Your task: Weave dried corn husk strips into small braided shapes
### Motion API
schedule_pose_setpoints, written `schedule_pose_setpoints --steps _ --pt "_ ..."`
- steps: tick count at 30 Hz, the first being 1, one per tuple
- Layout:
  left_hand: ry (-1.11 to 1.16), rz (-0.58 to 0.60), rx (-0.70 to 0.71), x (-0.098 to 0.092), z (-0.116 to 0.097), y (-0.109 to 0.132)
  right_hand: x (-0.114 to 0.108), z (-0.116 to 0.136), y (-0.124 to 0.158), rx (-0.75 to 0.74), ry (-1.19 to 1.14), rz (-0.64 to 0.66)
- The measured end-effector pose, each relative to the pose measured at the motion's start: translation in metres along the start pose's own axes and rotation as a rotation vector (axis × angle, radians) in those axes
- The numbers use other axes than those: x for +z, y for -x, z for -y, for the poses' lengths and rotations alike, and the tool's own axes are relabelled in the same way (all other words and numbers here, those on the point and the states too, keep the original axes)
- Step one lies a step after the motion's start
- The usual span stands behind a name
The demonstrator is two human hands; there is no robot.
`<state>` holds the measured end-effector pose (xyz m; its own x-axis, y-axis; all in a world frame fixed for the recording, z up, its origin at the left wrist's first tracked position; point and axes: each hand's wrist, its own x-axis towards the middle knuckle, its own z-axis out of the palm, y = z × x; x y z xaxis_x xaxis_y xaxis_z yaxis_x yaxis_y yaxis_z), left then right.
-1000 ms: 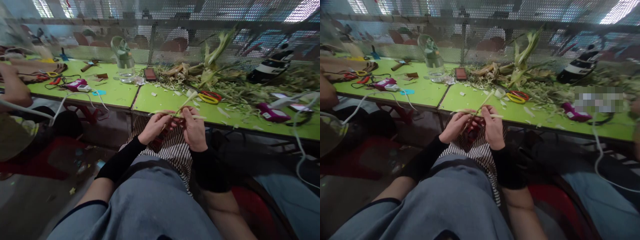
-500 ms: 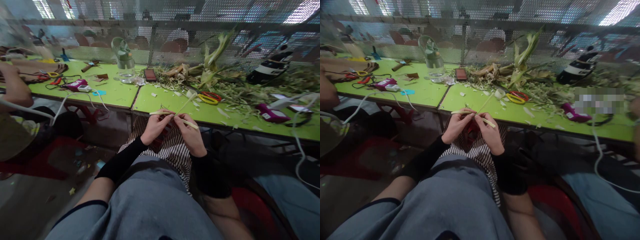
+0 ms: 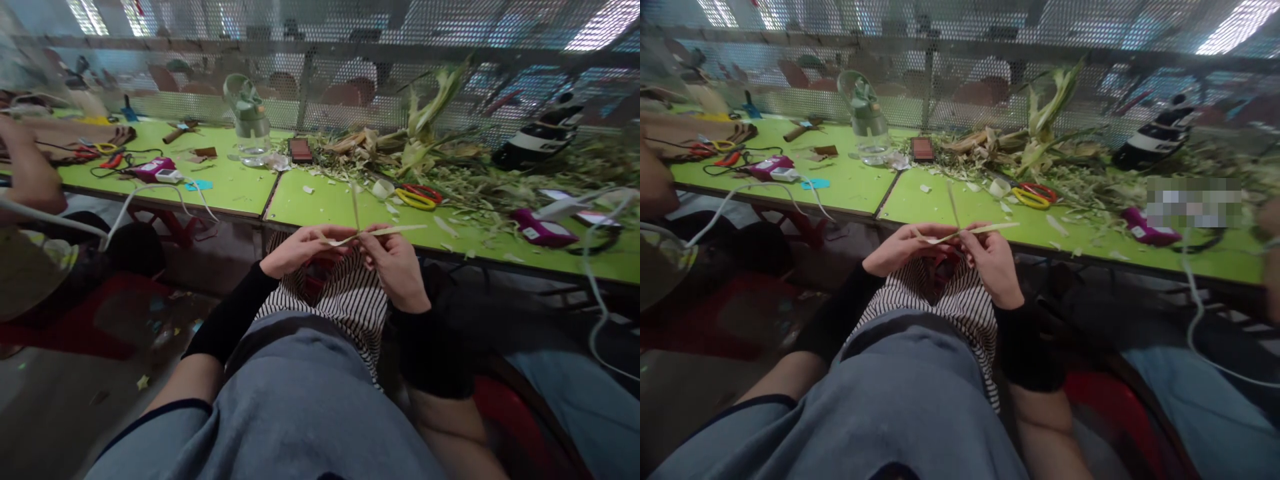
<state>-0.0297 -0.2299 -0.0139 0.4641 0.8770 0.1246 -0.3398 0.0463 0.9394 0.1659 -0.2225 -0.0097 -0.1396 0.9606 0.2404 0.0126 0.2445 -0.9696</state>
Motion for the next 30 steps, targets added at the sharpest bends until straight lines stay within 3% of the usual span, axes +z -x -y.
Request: schedule_pose_setpoints --steps 3,6,10,15,22,26,30 --pt "0.03 -0.021 -0.033 0.0 -0.003 -0.002 -0.003 0.009 0.0 -0.019 0.068 0.097" --pt "-0.041 -0.053 -0.011 0.007 0.002 -0.009 -0.002 0.014 -0.001 -0.097 0.152 0.108" --pt "-0.19 -0.228 0.173 0.016 0.014 -0.016 0.001 0.014 0.0 -0.191 0.372 0.0" --pt "-0.365 -0.286 0.223 0.022 0.02 -0.016 0.006 0.002 0.003 -0.274 0.561 -0.134" --pt "0.017 -0.165 -0.039 0.029 0.013 -0.015 0.012 -0.009 -0.001 -0.2 0.24 -0.178" --pt "0.057 -0.161 -0.044 0.032 0.011 -0.013 0.014 -0.004 0.0 -0.133 0.106 -0.113" --pt "0.081 -0.118 -0.064 0.034 0.009 -0.011 0.016 -0.001 0.002 -0.156 0.104 -0.152"
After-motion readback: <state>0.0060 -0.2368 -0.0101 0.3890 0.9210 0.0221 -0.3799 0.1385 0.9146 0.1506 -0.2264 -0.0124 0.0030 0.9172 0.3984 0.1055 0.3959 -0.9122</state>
